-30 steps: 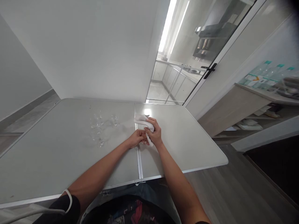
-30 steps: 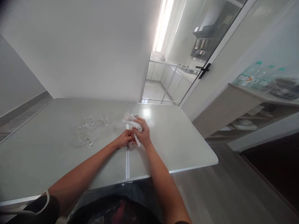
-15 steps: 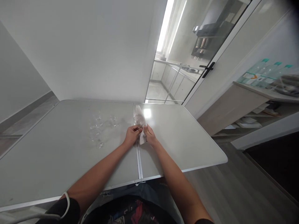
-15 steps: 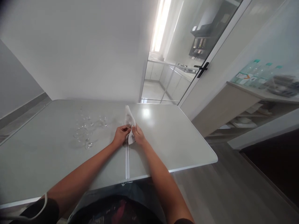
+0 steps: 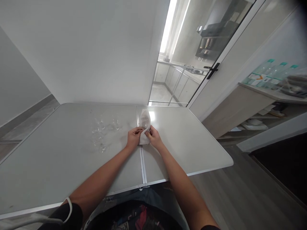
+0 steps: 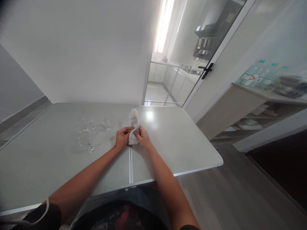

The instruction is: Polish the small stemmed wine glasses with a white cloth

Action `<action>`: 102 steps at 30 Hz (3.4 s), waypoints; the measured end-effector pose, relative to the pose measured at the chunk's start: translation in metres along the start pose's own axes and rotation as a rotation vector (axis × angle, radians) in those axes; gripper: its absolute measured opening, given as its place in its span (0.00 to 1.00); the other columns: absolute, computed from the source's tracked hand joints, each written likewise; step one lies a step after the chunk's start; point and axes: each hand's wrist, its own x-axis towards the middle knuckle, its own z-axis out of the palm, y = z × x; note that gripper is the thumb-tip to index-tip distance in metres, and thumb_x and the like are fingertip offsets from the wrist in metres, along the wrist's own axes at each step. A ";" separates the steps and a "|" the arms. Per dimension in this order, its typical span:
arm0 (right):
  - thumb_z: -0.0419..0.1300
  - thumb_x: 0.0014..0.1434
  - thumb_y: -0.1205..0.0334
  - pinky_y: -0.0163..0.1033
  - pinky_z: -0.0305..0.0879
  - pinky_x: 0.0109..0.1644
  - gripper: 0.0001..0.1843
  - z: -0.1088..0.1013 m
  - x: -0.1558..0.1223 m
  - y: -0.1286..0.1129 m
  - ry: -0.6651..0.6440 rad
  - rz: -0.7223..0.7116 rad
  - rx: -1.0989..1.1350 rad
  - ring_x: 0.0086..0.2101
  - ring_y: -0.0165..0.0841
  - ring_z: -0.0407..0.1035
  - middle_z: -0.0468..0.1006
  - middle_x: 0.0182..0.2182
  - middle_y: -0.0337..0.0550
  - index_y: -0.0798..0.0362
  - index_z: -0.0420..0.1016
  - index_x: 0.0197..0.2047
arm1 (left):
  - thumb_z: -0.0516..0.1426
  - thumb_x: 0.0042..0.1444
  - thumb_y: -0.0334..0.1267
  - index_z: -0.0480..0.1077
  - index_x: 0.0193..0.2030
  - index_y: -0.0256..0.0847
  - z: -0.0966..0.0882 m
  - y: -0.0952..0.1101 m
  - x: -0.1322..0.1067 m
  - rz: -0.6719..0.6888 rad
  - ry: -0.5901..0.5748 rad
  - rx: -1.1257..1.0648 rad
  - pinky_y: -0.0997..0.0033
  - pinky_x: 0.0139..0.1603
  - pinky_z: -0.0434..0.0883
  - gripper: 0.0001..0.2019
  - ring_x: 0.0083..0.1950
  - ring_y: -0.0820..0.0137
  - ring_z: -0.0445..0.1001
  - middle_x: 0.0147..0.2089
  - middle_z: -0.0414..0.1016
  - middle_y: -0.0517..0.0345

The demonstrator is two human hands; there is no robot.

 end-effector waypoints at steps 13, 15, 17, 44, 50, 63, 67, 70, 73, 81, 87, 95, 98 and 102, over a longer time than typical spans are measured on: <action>0.70 0.53 0.43 0.39 0.66 0.31 0.23 -0.001 -0.008 -0.006 -0.140 0.370 0.354 0.24 0.32 0.66 0.75 0.26 0.41 0.54 0.75 0.39 | 0.61 0.58 0.59 0.69 0.50 0.37 0.004 0.003 0.003 -0.159 -0.061 -0.427 0.69 0.41 0.71 0.26 0.38 0.68 0.75 0.39 0.76 0.54; 0.68 0.54 0.42 0.37 0.65 0.35 0.24 0.000 -0.006 -0.004 -0.084 0.248 0.198 0.29 0.33 0.67 0.77 0.30 0.41 0.54 0.76 0.41 | 0.63 0.56 0.57 0.68 0.56 0.40 0.004 0.003 0.003 -0.130 -0.031 -0.422 0.70 0.41 0.71 0.29 0.38 0.69 0.76 0.39 0.77 0.56; 0.67 0.55 0.43 0.37 0.65 0.39 0.22 0.001 -0.004 -0.001 -0.037 0.116 0.006 0.34 0.34 0.68 0.77 0.34 0.41 0.54 0.76 0.42 | 0.64 0.55 0.58 0.63 0.64 0.45 0.002 0.004 0.003 -0.091 -0.021 -0.379 0.71 0.43 0.72 0.34 0.39 0.69 0.76 0.40 0.78 0.58; 0.64 0.56 0.35 0.32 0.57 0.26 0.28 -0.004 -0.006 -0.004 -0.053 0.247 0.143 0.23 0.28 0.62 0.72 0.25 0.33 0.50 0.71 0.47 | 0.64 0.56 0.55 0.73 0.54 0.39 -0.002 0.009 0.004 0.012 -0.050 -0.255 0.64 0.53 0.72 0.25 0.50 0.61 0.79 0.49 0.81 0.46; 0.61 0.62 0.44 0.32 0.60 0.30 0.32 -0.004 -0.006 -0.009 -0.167 0.101 -0.030 0.26 0.29 0.64 0.73 0.31 0.35 0.49 0.62 0.64 | 0.65 0.56 0.54 0.72 0.55 0.38 -0.001 0.009 0.002 0.055 -0.001 -0.188 0.62 0.57 0.71 0.26 0.54 0.60 0.78 0.50 0.81 0.44; 0.62 0.56 0.34 0.33 0.56 0.31 0.27 -0.004 -0.002 0.007 -0.063 0.213 0.039 0.26 0.28 0.58 0.69 0.25 0.36 0.54 0.73 0.34 | 0.62 0.59 0.55 0.71 0.57 0.39 0.000 0.011 0.002 0.042 -0.060 -0.241 0.64 0.54 0.71 0.26 0.54 0.61 0.77 0.56 0.78 0.42; 0.62 0.53 0.32 0.34 0.52 0.29 0.29 -0.002 0.000 0.012 -0.003 0.212 0.022 0.25 0.28 0.54 0.65 0.22 0.34 0.53 0.69 0.28 | 0.62 0.59 0.56 0.72 0.56 0.39 -0.001 0.007 0.006 0.020 -0.049 -0.266 0.63 0.54 0.72 0.26 0.53 0.62 0.77 0.56 0.78 0.42; 0.61 0.55 0.33 0.34 0.52 0.29 0.29 -0.005 0.002 0.017 0.061 0.151 -0.042 0.25 0.28 0.54 0.63 0.22 0.35 0.53 0.68 0.27 | 0.63 0.58 0.56 0.72 0.56 0.39 -0.001 0.004 0.008 0.026 -0.046 -0.274 0.62 0.55 0.72 0.26 0.54 0.62 0.77 0.56 0.79 0.42; 0.59 0.57 0.34 0.34 0.52 0.29 0.28 -0.011 0.004 0.019 0.237 0.106 -0.112 0.25 0.29 0.54 0.63 0.22 0.35 0.52 0.66 0.27 | 0.63 0.58 0.55 0.72 0.56 0.40 0.000 0.001 0.008 0.031 -0.054 -0.276 0.60 0.56 0.72 0.26 0.54 0.61 0.78 0.57 0.79 0.41; 0.55 0.66 0.47 0.35 0.61 0.35 0.16 -0.012 -0.003 0.003 0.200 -0.053 -0.381 0.31 0.31 0.63 0.70 0.30 0.37 0.51 0.70 0.41 | 0.67 0.55 0.50 0.69 0.60 0.41 -0.002 0.000 0.007 0.059 -0.039 -0.345 0.62 0.56 0.74 0.29 0.59 0.59 0.75 0.62 0.74 0.41; 0.58 0.65 0.57 0.45 0.63 0.54 0.20 -0.012 -0.006 -0.001 -0.121 -0.214 -0.681 0.48 0.41 0.67 0.76 0.50 0.51 0.52 0.68 0.58 | 0.64 0.59 0.51 0.70 0.59 0.43 -0.004 0.003 0.006 0.007 0.001 -0.416 0.69 0.47 0.75 0.25 0.57 0.62 0.76 0.63 0.74 0.42; 0.59 0.63 0.52 0.36 0.59 0.35 0.12 -0.014 0.000 0.005 0.071 -0.042 -0.393 0.29 0.32 0.64 0.72 0.28 0.36 0.52 0.74 0.36 | 0.66 0.56 0.51 0.72 0.58 0.42 -0.002 0.004 0.006 -0.017 -0.062 -0.495 0.68 0.47 0.76 0.26 0.53 0.63 0.78 0.61 0.75 0.42; 0.61 0.60 0.45 0.34 0.60 0.33 0.18 -0.011 0.005 0.013 0.270 0.043 -0.034 0.27 0.29 0.63 0.69 0.25 0.34 0.53 0.72 0.32 | 0.66 0.56 0.50 0.72 0.59 0.41 -0.002 0.007 0.006 -0.024 -0.088 -0.531 0.64 0.49 0.77 0.27 0.54 0.62 0.78 0.61 0.75 0.41; 0.62 0.59 0.45 0.34 0.67 0.38 0.18 -0.016 0.010 0.015 0.680 0.001 0.262 0.32 0.29 0.70 0.75 0.34 0.37 0.51 0.72 0.41 | 0.68 0.54 0.48 0.72 0.59 0.43 -0.002 0.008 0.007 -0.019 -0.065 -0.551 0.62 0.51 0.77 0.27 0.57 0.60 0.76 0.62 0.74 0.41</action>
